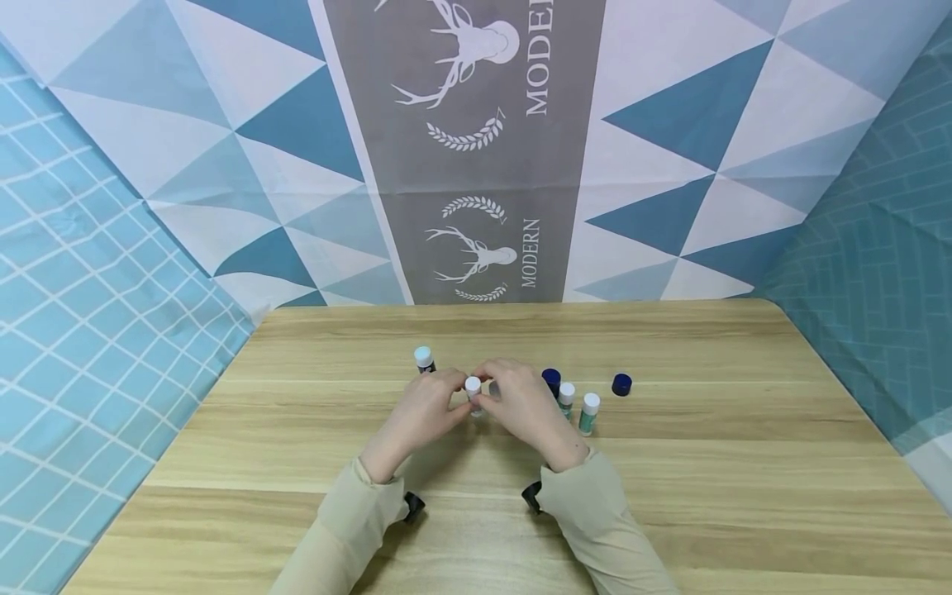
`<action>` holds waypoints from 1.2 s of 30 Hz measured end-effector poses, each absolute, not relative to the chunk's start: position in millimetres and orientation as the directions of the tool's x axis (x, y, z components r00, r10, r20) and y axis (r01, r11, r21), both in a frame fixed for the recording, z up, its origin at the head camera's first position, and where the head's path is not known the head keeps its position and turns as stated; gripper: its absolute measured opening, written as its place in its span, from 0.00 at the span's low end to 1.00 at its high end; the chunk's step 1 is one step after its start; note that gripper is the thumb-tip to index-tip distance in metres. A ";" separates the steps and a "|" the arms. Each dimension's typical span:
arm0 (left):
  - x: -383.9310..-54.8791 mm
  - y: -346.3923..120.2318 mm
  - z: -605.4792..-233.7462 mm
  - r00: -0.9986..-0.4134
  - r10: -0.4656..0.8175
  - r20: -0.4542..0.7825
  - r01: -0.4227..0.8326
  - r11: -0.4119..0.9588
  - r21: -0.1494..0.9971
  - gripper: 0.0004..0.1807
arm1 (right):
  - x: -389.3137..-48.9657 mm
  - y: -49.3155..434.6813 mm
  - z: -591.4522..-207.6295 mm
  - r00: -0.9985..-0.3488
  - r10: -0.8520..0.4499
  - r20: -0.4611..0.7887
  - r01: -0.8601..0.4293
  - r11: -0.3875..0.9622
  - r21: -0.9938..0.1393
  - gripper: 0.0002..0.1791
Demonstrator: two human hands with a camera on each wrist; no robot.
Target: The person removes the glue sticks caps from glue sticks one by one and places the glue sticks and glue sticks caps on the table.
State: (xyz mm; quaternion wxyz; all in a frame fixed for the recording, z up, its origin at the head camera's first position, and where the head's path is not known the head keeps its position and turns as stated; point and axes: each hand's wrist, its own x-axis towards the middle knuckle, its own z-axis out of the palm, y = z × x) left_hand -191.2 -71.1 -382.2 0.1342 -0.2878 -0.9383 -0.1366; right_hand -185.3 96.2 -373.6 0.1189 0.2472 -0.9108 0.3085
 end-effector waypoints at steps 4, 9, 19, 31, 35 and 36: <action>-190.2 -69.9 -380.9 -0.792 0.507 0.339 0.586 0.788 0.190 0.11 | -184.3 97.4 -372.5 -0.851 -0.377 0.366 -0.523 0.674 -0.521 0.12; -188.7 -68.8 -376.4 -0.785 0.496 0.373 0.592 0.778 0.210 0.11 | -182.8 102.8 -368.8 -0.861 -0.364 0.355 -0.508 0.650 -0.565 0.11; -189.7 -61.1 -358.4 -0.711 0.485 0.510 0.662 0.706 0.252 0.09 | -179.7 123.9 -354.6 -0.907 -0.288 0.308 -0.418 0.521 -0.744 0.15; -184.0 -57.8 -340.0 -0.546 0.434 0.716 0.741 0.649 0.172 0.12 | -174.8 132.8 -340.6 -0.857 -0.281 0.431 -0.514 0.415 -0.751 0.14; -178.8 -57.8 -332.3 -0.522 0.406 0.750 0.744 0.647 0.167 0.12 | -170.5 133.6 -334.0 -0.837 -0.295 0.460 -0.545 0.383 -0.746 0.14; -177.6 -57.7 -330.9 -0.516 0.405 0.755 0.746 0.646 0.164 0.12 | -169.4 134.1 -332.4 -0.836 -0.297 0.462 -0.547 0.376 -0.748 0.14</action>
